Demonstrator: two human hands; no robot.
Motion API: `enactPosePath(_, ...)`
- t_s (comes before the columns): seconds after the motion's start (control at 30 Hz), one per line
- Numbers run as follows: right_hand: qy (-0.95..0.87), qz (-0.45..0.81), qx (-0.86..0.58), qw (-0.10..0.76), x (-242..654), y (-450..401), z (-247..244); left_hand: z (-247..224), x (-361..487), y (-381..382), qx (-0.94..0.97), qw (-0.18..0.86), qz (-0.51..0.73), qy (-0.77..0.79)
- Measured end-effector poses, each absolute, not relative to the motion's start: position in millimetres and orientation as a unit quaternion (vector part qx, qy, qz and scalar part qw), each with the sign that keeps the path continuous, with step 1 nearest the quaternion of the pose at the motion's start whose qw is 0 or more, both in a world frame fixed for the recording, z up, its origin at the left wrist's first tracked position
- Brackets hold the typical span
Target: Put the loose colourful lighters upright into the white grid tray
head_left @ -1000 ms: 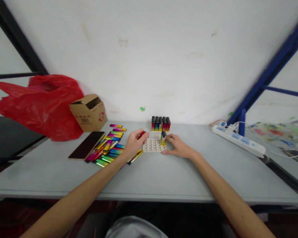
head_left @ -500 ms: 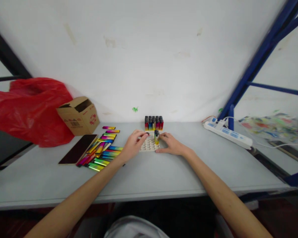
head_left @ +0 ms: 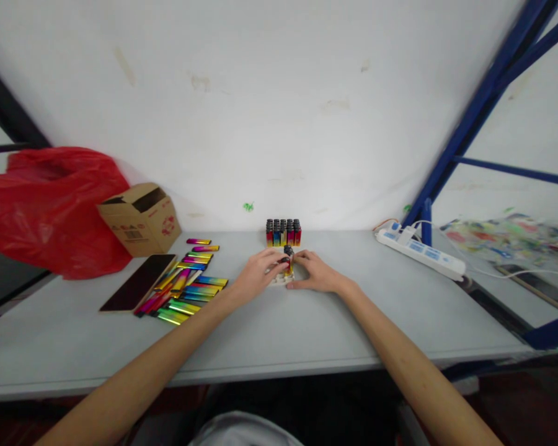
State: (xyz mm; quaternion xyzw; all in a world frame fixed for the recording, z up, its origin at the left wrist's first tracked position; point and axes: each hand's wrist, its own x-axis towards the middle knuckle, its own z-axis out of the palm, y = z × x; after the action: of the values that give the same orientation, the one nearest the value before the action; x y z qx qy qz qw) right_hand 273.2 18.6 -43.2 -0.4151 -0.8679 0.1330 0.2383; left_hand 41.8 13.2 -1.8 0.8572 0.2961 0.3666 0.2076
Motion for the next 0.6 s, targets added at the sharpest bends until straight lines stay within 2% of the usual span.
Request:
enactPosePath(0.37, -0.871, 0.128, -0.414, 0.234, 273.0, 18.1, -42.6, -1.5, 52.8, 16.2, 0.85, 0.255, 0.323, 0.329)
enactPosePath(0.53, -0.87, 0.125, -0.414, 0.238, 273.5, 17.5, -43.7, 14.6, 27.7, 17.5, 0.841, 0.177, 0.331, 0.389)
enactPosePath(0.6, -0.869, 0.125, -0.413, 0.242, 273.4, 17.8, -44.8, 23.5, 2.1, 32.2, 0.829, 0.103, 0.333, 0.437)
